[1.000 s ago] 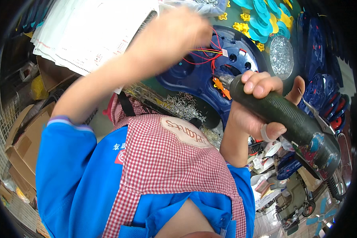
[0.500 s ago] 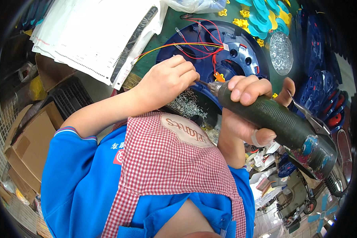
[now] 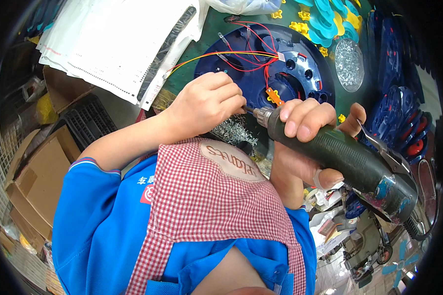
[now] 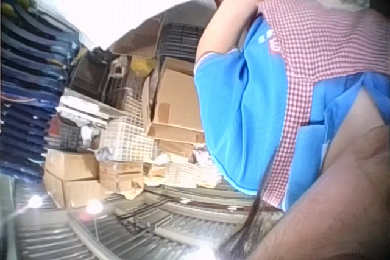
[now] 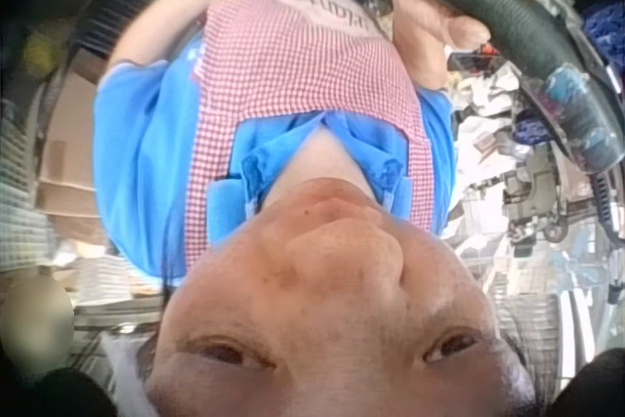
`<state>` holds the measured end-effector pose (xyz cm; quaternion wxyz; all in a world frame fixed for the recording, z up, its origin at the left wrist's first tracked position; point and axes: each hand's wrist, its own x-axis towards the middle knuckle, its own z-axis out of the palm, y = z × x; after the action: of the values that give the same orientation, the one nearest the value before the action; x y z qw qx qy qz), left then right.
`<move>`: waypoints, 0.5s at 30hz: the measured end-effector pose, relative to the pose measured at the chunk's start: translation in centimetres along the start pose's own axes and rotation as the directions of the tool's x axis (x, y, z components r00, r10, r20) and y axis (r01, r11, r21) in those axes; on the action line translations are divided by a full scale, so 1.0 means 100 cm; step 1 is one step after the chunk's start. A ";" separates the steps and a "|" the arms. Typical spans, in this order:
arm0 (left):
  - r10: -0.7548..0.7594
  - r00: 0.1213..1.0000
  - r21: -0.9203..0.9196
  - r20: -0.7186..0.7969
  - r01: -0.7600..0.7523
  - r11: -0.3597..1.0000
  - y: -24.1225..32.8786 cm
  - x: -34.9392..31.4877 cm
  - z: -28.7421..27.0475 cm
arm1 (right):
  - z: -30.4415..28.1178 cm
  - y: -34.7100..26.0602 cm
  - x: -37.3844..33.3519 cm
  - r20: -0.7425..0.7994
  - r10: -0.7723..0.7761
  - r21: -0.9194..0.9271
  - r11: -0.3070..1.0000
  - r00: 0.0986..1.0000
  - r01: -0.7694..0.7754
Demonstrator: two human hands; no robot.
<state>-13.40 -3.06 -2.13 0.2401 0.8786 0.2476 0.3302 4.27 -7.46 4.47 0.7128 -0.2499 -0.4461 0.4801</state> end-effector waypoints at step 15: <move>-0.210 0.974 0.210 -0.081 0.223 0.952 -0.007 -0.010 -0.023 | 0.008 0.044 0.014 0.049 -0.121 -0.241 0.962 0.991 0.130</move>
<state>-15.88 -2.51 -1.48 0.1700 0.8573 0.3840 0.2977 1.75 -4.48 1.96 0.6982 -0.2985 -0.5285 0.3797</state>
